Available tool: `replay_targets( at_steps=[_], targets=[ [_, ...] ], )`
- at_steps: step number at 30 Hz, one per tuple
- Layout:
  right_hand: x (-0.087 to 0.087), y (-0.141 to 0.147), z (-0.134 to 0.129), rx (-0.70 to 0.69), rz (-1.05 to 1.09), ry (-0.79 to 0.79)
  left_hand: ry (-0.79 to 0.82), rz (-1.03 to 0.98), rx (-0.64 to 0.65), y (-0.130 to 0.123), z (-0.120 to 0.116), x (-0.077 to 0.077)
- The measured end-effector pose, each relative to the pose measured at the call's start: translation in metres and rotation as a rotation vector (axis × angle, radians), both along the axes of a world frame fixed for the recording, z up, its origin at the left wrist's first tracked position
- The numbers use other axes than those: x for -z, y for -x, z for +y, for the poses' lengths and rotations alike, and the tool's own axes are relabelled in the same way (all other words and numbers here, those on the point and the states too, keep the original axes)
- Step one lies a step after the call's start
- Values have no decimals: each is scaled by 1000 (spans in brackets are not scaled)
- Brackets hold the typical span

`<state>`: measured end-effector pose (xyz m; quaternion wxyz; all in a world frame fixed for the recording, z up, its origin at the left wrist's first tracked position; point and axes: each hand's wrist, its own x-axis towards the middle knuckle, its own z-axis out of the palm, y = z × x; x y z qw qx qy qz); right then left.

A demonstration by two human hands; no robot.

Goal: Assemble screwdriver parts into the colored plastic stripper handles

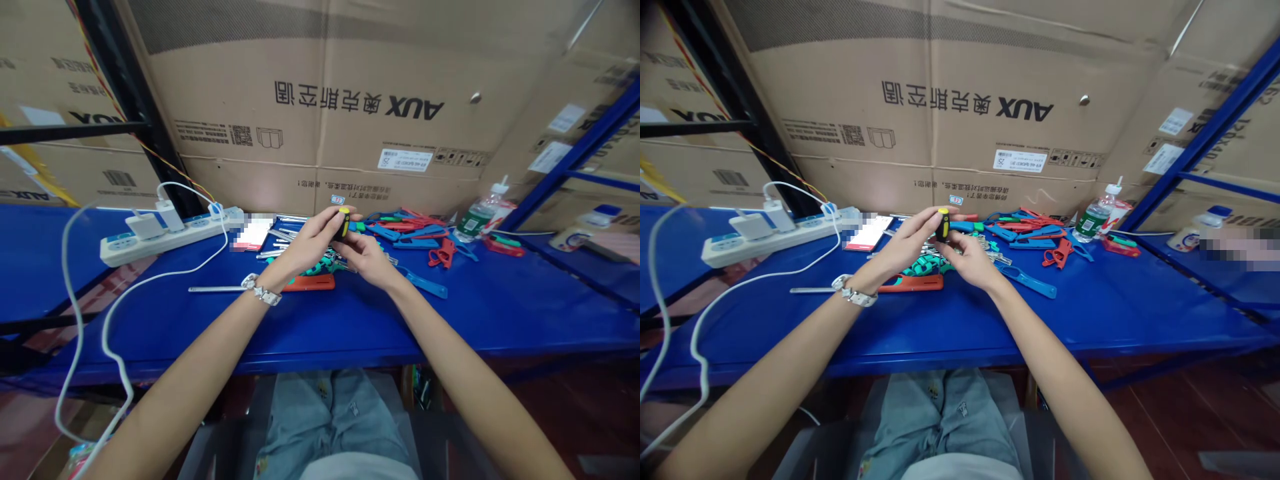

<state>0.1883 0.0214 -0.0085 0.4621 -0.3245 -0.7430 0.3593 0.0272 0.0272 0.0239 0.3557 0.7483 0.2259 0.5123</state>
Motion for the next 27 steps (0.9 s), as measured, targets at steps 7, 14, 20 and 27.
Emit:
replay_targets(
  at_steps=[7,14,20,27],
  targets=[
    [15,15,6,268,42,-81,-18,-208,-390,-26,-5,8],
    [2,7,-5,31,-5,-72,-5,-39,-69,-7,-2,7],
    [-2,4,-7,8,-75,-22,-69,96,-164,15,-1,6],
    [-4,0,-9,-72,17,157,-88,601,-88,53,-5,28]
  ],
)
